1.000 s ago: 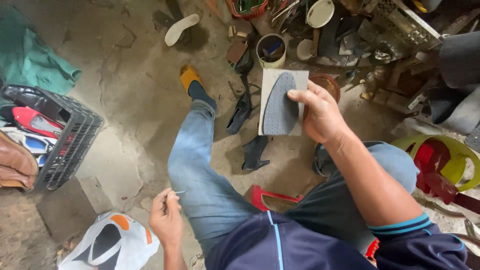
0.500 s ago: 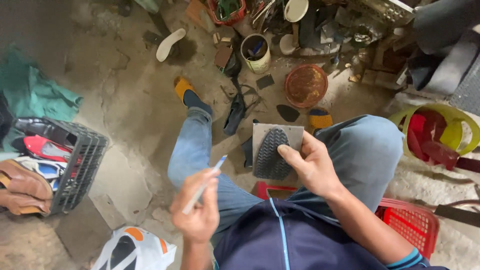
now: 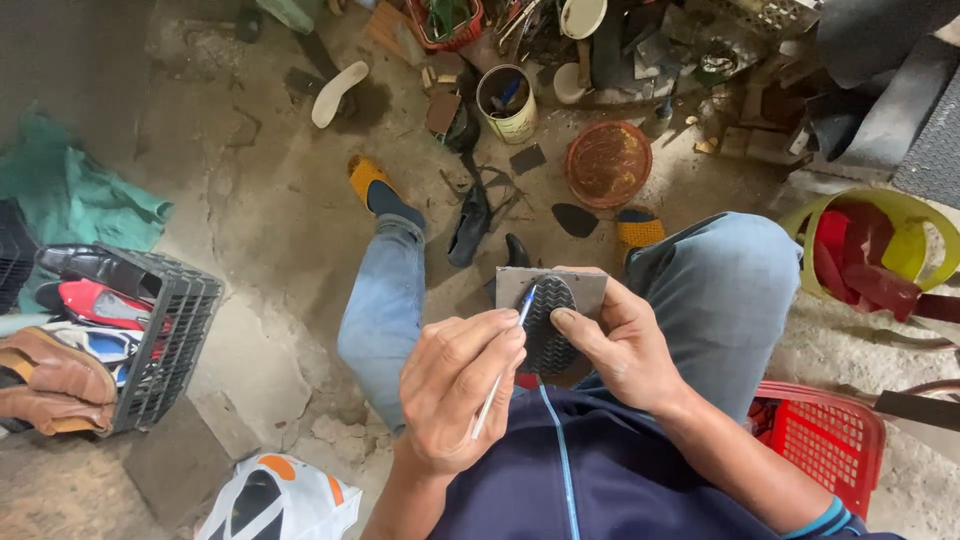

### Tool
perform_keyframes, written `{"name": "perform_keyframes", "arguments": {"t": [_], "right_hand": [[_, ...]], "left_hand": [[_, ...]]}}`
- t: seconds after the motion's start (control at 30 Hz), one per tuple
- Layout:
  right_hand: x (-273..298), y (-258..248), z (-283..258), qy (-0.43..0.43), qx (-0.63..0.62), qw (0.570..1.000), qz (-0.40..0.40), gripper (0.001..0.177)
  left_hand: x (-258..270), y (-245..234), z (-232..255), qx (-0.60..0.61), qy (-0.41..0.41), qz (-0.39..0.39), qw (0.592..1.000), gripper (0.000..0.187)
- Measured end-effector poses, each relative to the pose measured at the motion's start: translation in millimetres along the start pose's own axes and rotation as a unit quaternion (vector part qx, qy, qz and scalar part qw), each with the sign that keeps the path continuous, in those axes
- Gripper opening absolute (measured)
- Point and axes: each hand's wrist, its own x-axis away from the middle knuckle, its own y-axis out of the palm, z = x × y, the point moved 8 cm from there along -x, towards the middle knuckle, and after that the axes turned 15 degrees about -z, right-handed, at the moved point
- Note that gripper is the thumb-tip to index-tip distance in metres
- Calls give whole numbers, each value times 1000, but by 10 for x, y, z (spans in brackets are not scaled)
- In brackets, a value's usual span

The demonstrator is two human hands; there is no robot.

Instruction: The person holds a black shoe sole and a shoe upper, then uses a white marker to trace the sole's outline onto a piece of cardboard. They use scissors to cut the cardboard along the traced line and fit the cutout into the shoe upper.

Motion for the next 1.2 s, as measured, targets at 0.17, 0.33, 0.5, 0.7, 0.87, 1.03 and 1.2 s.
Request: {"name": "perform_keyframes", "arguments": {"t": [0.17,0.33,0.5,0.7,0.87,1.03,1.2], "right_hand": [[25,54,-54,-5,18,1000,-9,34],[38,72,-90,-16,13,1000,-16,32],[40,-24,-77,-21,25,999,12,34],[33,-14,-86,-18,11,1000,2,34],[33,-70,-96,-23,31,999,18,34],[55,-179,40,-32,-6,998,50,35],[51,-256,5,-22,21,994,102,39]], "left_hand": [[-16,10,16,-4,3,-6,1000,16],[-24,23,25,-15,8,-9,1000,15],[-32,35,25,-34,-10,-34,999,14],[-108,34,68,-46,3,-31,998,13],[-124,76,83,-63,10,-42,997,13],[-16,142,69,-91,-7,-63,994,15],[52,162,61,-113,-18,-69,991,13]]}}
